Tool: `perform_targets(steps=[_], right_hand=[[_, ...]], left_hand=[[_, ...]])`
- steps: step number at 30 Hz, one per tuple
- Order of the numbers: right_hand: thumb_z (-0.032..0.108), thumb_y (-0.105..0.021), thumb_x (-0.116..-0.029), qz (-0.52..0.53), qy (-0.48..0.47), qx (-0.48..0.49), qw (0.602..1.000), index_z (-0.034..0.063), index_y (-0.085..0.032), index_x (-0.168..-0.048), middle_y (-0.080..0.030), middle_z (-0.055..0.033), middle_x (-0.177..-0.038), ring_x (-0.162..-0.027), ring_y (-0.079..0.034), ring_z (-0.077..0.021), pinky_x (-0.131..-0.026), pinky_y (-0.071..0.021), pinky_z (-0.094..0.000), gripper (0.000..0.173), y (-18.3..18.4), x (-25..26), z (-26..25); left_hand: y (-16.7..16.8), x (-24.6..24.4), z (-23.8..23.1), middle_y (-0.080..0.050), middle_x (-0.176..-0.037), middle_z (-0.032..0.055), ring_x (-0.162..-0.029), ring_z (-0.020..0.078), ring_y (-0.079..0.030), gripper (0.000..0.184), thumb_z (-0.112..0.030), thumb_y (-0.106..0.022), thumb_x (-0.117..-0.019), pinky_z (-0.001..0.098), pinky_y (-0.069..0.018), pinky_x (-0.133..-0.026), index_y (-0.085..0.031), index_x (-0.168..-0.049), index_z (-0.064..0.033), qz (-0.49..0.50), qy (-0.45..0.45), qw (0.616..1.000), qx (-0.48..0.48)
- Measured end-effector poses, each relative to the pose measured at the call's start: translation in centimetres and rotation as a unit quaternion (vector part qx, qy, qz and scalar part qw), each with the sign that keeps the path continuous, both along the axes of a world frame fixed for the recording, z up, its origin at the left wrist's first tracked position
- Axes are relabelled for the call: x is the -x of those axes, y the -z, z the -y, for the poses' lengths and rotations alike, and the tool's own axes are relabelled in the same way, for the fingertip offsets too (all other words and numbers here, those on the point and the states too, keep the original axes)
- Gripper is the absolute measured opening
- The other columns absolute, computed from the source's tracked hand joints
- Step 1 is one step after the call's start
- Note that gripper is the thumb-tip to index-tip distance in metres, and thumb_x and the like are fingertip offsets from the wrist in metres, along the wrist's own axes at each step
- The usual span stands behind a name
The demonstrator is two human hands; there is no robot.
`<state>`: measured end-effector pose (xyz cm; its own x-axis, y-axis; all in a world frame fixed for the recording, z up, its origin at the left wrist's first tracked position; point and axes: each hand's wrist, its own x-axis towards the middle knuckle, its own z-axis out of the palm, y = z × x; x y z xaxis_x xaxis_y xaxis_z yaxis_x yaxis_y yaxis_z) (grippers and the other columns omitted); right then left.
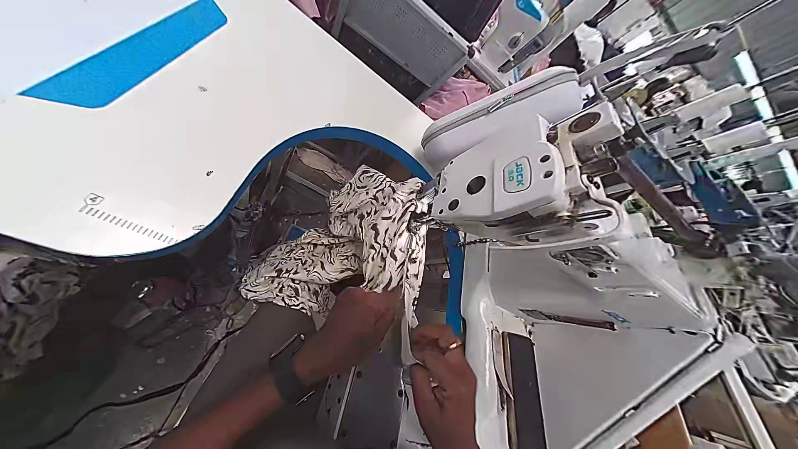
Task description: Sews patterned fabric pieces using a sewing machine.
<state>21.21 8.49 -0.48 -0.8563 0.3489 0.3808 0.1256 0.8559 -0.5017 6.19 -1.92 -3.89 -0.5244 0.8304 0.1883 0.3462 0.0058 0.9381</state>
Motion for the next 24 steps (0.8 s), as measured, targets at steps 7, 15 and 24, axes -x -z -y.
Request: perform_targets(steps=[7, 15, 24], right_hand=[[0.010, -0.056, -0.0850, -0.008, 0.018, -0.002, 1.000, 0.0053, -0.065, -0.072, -0.066, -0.0097, -0.099, -0.102, -0.061, -0.0040, -0.088, -0.0483, -0.0122, 0.017, -0.1, 0.2, 0.2], [0.008, -0.057, -0.0826, 0.055, 0.011, -0.008, 0.998, 0.0026, -0.067, -0.074, -0.069, -0.0132, -0.093, -0.091, -0.065, -0.0125, -0.080, -0.0524, -0.0223, 0.015, -1.0, 0.5, 0.2], [0.013, -0.052, -0.0941, 0.122, 0.032, -0.225, 0.966, -0.0001, -0.073, -0.091, -0.065, -0.0080, -0.063, -0.054, -0.064, -0.0196, -0.053, -0.0507, -0.0302, 0.025, -2.7, 1.6, 2.1]], left_hand=[[-0.4, 0.4, -0.6, -0.062, -0.065, 0.0163, -0.061, 0.0328, -0.062, 0.036, -0.014, -0.044, -0.1048, 0.0502, -0.0484, -0.063, -0.070, -0.122, 0.0042, 0.002, 0.012, 1.000, 0.008], [-0.5, 1.1, -0.5, -0.066, -0.070, 0.0188, -0.067, 0.0376, -0.066, 0.037, -0.017, -0.044, -0.1067, 0.0547, -0.0522, -0.066, -0.067, -0.131, 0.0004, -0.004, 0.014, 0.999, 0.033], [-0.2, 0.2, -0.6, -0.056, -0.058, 0.0145, -0.055, 0.0344, -0.061, 0.028, -0.013, -0.048, -0.1025, 0.0494, -0.0476, -0.054, -0.071, -0.105, 0.0027, -0.051, -0.010, 0.998, 0.028]])
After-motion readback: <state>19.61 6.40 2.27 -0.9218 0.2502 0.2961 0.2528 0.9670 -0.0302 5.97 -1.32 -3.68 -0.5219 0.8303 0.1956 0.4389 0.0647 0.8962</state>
